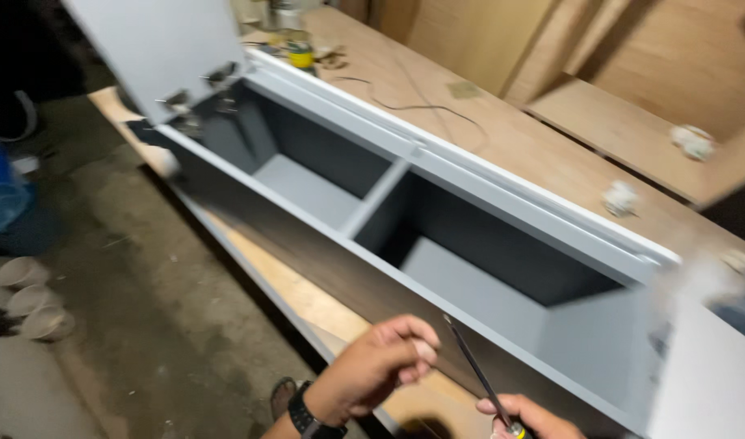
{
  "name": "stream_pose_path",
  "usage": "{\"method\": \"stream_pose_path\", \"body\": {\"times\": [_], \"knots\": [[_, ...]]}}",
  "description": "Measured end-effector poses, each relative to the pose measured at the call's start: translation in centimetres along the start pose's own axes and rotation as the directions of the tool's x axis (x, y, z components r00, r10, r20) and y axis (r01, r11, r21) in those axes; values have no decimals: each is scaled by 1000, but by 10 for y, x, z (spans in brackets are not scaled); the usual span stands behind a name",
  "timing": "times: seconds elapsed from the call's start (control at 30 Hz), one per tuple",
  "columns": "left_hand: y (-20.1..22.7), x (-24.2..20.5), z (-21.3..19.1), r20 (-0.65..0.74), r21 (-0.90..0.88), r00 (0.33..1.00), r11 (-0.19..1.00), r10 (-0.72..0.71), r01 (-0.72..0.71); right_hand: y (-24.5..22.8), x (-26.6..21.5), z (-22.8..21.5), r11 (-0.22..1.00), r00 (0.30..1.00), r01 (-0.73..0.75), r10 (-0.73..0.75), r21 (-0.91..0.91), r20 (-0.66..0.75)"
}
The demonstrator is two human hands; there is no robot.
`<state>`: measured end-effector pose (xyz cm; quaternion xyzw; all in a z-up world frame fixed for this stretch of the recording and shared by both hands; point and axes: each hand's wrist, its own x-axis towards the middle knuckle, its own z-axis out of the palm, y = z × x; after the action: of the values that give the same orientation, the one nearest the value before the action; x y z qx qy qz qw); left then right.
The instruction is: The person uses a screwdriver to tighten screws on the hinges of a white cabinet door. They repeatedly adjust the screws on both the upper and lower hinges while holding the door open, working in a workshop setting.
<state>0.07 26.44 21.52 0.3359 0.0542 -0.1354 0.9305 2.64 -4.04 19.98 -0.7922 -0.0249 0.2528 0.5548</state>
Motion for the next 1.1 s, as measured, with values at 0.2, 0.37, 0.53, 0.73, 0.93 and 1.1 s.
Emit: {"method": "stream_pose_path", "body": {"times": [0.2, 0.37, 0.53, 0.73, 0.93, 1.1], "knots": [[137, -27, -76, -279, -89, 941, 971, 190, -222, -125, 61, 94, 875, 999, -35, 12, -483, -51], [226, -31, -142, -276, 28, 889, 928, 365, -372, -167, 134, 148, 767, 896, 442, -347, -465, 278], [302, -20, -169, -375, 81, 862, 938, 342, -337, -272, 134, 219, 798, 964, 259, -181, -543, 195], [342, 9, -180, -406, -7, 836, 914, 368, -406, -284, 173, 247, 726, 899, 437, -339, -531, 278], [350, 33, -185, -420, 44, 828, 920, 371, -390, -293, 215, 240, 698, 841, 536, -392, -475, 373], [348, 51, -189, -476, 85, 796, 921, 373, -380, -296, 250, 230, 690, 831, 544, -361, -478, 423]]}}
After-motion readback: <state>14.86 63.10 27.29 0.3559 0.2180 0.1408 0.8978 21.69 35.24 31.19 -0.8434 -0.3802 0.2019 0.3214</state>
